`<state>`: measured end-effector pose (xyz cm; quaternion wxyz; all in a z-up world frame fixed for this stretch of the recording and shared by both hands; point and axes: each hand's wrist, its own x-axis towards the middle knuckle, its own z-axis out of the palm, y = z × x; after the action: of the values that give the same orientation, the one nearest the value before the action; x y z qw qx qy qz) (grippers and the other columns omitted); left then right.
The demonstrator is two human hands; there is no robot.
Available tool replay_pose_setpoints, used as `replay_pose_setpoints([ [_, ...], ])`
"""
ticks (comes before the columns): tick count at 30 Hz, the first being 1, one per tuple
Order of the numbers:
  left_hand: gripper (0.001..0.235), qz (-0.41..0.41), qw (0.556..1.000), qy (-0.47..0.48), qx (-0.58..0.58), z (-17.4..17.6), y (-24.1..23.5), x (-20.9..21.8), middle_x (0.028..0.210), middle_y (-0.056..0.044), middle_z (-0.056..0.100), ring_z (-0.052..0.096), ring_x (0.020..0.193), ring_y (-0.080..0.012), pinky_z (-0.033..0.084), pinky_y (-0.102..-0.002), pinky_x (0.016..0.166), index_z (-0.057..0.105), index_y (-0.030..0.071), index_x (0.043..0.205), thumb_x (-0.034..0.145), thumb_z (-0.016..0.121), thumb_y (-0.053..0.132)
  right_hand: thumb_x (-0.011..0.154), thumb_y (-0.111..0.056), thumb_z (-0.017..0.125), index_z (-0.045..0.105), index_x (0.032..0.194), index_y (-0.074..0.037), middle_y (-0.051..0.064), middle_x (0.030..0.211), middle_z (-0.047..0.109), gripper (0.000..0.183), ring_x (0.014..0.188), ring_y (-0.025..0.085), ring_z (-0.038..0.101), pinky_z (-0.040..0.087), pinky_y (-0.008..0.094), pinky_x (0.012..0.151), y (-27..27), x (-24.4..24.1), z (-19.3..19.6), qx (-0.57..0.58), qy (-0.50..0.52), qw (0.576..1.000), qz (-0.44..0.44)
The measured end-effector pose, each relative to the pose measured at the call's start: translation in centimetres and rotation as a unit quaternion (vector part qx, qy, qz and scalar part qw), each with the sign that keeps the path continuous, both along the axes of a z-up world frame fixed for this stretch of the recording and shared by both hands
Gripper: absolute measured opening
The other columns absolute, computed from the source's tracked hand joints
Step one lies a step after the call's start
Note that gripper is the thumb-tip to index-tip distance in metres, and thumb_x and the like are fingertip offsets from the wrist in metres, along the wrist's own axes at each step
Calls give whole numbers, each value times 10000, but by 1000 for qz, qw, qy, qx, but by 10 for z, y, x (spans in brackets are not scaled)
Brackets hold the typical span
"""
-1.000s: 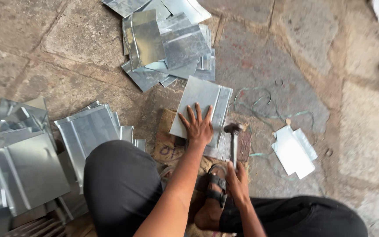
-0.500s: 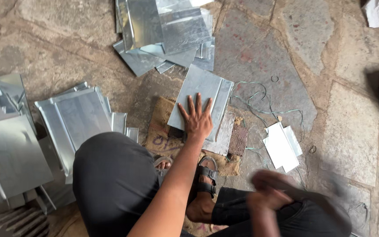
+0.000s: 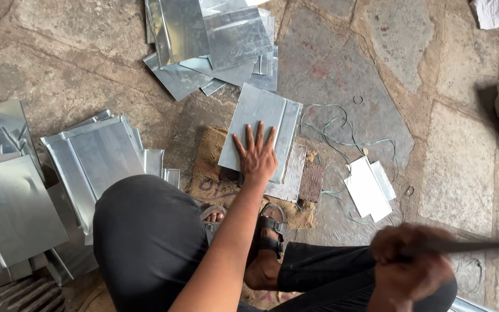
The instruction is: The person uses a hammer to flatten and fold edges on several small rectangular metal sheets against a hard surface on the floor.
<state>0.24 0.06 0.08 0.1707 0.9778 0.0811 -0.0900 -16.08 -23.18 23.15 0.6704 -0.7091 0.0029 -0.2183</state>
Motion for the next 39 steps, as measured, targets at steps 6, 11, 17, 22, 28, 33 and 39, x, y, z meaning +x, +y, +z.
replay_pose_setpoints([
  [6, 655, 0, 1000, -1, 1, 0, 1, 0, 1728, 6, 0, 51, 1584, -334, -96, -712, 1175, 115, 394, 1626, 1032, 389, 420, 1058, -432, 472, 566, 925, -121, -3, 672, 508, 352, 527, 86, 421, 347, 253, 466, 1, -14, -141, -241, 51, 969, 14],
  [11, 611, -2, 1000, -20, -11, 8, -1, 1, 1736, 14, 20, 73, 1595, -333, -76, -700, 1210, 156, 378, 1634, 1067, 379, 422, 1036, -409, 503, 615, 864, -127, -37, 624, 496, 349, 544, 57, 440, 378, 255, 436, 9, -34, -177, -247, 365, 894, 82],
  [17, 663, -1, 1000, 18, -10, 8, -1, 5, 1722, 18, -16, 49, 1587, -305, -87, -674, 1194, 116, 394, 1629, 1029, 395, 416, 1073, -490, 459, 532, 873, -103, -20, 651, 490, 442, 502, 88, 421, 347, 276, 430, 2, -13, -46, -303, 182, 935, 10],
  [22, 655, -2, 1000, 16, -5, 6, 2, 2, 1728, 32, -2, 55, 1588, -297, -86, -680, 1200, 108, 398, 1630, 1040, 392, 405, 1074, -627, 410, 566, 974, -106, 52, 606, 501, 553, 464, 105, 466, 399, 270, 429, -15, -6, -14, -20, -91, 994, 55],
  [28, 642, 2, 1000, 8, -11, 6, 2, -1, 1726, 34, 20, 67, 1588, -292, -80, -670, 1213, 135, 393, 1629, 1040, 391, 398, 1065, -488, 404, 598, 948, -97, 72, 683, 533, 452, 565, 164, 492, 444, 333, 511, 5, 18, -147, -186, 37, 980, 53],
  [33, 678, 9, 1000, -22, 15, 8, -2, 3, 1731, 21, 55, 88, 1594, -288, -65, -656, 1220, 181, 355, 1643, 1013, 434, 377, 1022, -424, 482, 625, 902, -106, 51, 663, 557, 368, 581, 132, 511, 431, 323, 515, 32, 6, -161, -253, 394, 882, 50],
  [39, 627, -1, 1000, -22, -6, -6, -2, 0, 1721, 16, 38, 82, 1585, -303, -75, -652, 1218, 164, 358, 1634, 1047, 381, 396, 1083, -433, 532, 547, 962, -119, -47, 693, 451, 337, 512, 59, 398, 335, 242, 423, 11, 23, -40, 53, 233, 971, 27],
])
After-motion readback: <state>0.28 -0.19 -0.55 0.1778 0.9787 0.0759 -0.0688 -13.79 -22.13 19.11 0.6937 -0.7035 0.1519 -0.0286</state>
